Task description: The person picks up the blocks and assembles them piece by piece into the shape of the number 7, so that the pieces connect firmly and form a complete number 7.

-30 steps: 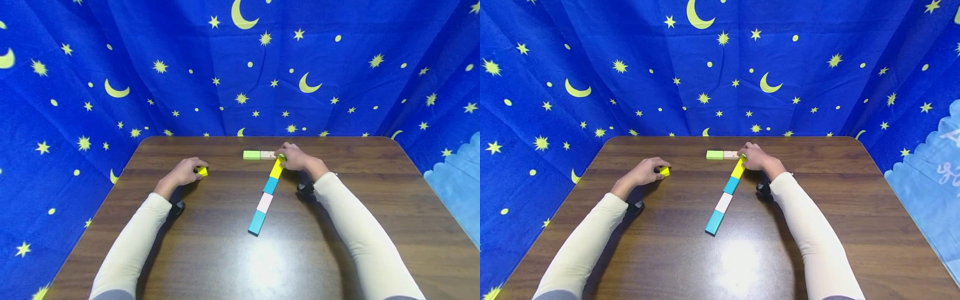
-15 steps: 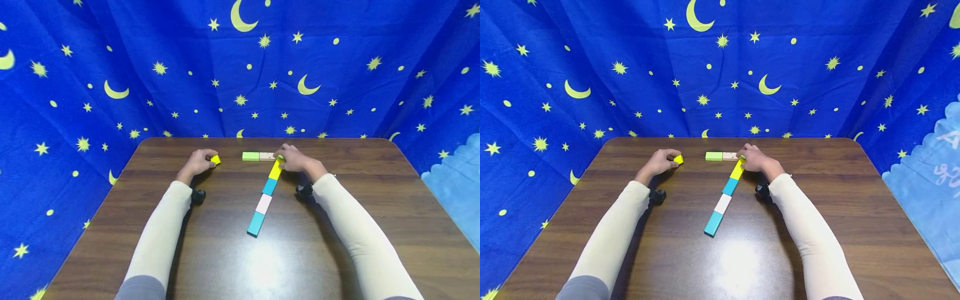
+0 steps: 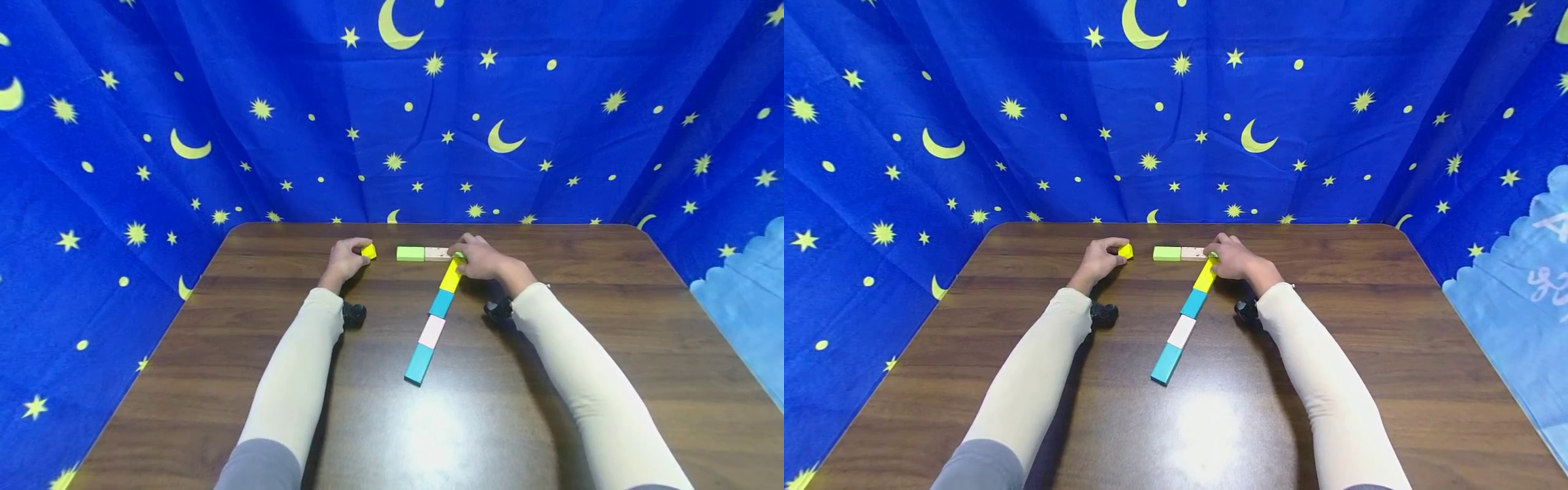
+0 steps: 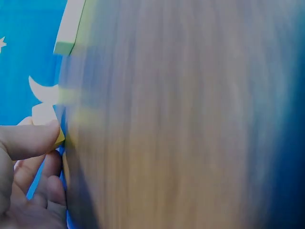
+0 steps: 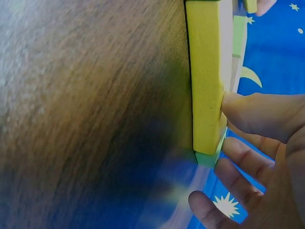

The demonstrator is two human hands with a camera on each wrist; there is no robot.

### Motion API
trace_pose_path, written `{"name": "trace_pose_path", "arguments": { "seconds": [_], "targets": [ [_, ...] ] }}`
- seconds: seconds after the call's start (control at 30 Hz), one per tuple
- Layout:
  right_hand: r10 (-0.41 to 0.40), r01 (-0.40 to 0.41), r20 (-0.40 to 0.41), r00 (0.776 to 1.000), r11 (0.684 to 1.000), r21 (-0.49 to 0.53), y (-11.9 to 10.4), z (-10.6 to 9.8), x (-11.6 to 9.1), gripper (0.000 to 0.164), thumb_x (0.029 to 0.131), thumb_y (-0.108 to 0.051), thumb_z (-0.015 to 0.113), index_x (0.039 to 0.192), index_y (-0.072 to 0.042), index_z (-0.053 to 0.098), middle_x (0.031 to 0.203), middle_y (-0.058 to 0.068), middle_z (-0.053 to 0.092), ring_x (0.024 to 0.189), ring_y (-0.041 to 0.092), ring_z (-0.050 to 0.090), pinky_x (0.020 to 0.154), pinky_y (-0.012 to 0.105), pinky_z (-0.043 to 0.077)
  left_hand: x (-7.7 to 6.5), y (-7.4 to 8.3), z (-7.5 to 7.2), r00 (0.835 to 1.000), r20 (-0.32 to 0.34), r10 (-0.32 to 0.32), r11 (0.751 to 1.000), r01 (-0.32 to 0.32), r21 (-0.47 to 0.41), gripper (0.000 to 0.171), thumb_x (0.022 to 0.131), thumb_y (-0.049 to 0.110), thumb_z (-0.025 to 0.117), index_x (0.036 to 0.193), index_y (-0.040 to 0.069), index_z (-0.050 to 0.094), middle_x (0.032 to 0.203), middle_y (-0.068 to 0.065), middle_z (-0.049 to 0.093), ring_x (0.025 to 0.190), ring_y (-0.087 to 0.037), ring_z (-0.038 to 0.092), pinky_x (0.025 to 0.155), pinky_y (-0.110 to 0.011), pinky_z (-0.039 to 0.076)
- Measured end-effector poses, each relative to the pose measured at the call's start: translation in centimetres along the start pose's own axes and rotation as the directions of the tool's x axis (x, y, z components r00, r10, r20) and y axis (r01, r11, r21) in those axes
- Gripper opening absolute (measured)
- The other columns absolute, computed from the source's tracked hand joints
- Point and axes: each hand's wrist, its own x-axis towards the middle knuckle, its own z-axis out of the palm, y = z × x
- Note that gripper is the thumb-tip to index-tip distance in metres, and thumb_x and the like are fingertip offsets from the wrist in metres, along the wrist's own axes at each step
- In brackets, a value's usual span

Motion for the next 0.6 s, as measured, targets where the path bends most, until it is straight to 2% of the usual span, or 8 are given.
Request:
{"name": "trace_pose_path", "arguments": {
  "seconds": [0.27,0.6],
  "targets": [
    [-0.004,0.004,0.004,1.0,1.0,0.001,0.1,0.4,0.2,0.044,0.092,-0.008,0.061,0.135,-0.003,0.059,0.136,0.021,0.048,0.122,0.037,0.043,0.104,0.052,0.042,0.4,1.0,1.7,0.999,0.02,0.027,0.999,-0.028,0.045,0.046,0.085,-0.002,0.07,0.13,0.008,0.065,0.13,-0.016,0.067,0.117,-0.032,0.063,0.102,-0.04,0.051],
    [-0.004,0.005,-0.016,1.0,1.0,0.006,0.2,0.4,0.1,0.043,0.092,-0.008,0.062,0.135,-0.004,0.059,0.137,0.021,0.049,0.123,0.036,0.044,0.104,0.051,0.043,0.9,2.0,2.2,0.992,0.071,0.104,0.988,-0.111,0.106,0.04,0.084,-0.002,0.068,0.123,0.007,0.07,0.131,-0.014,0.067,0.119,-0.031,0.063,0.104,-0.04,0.05]
  ]
}}
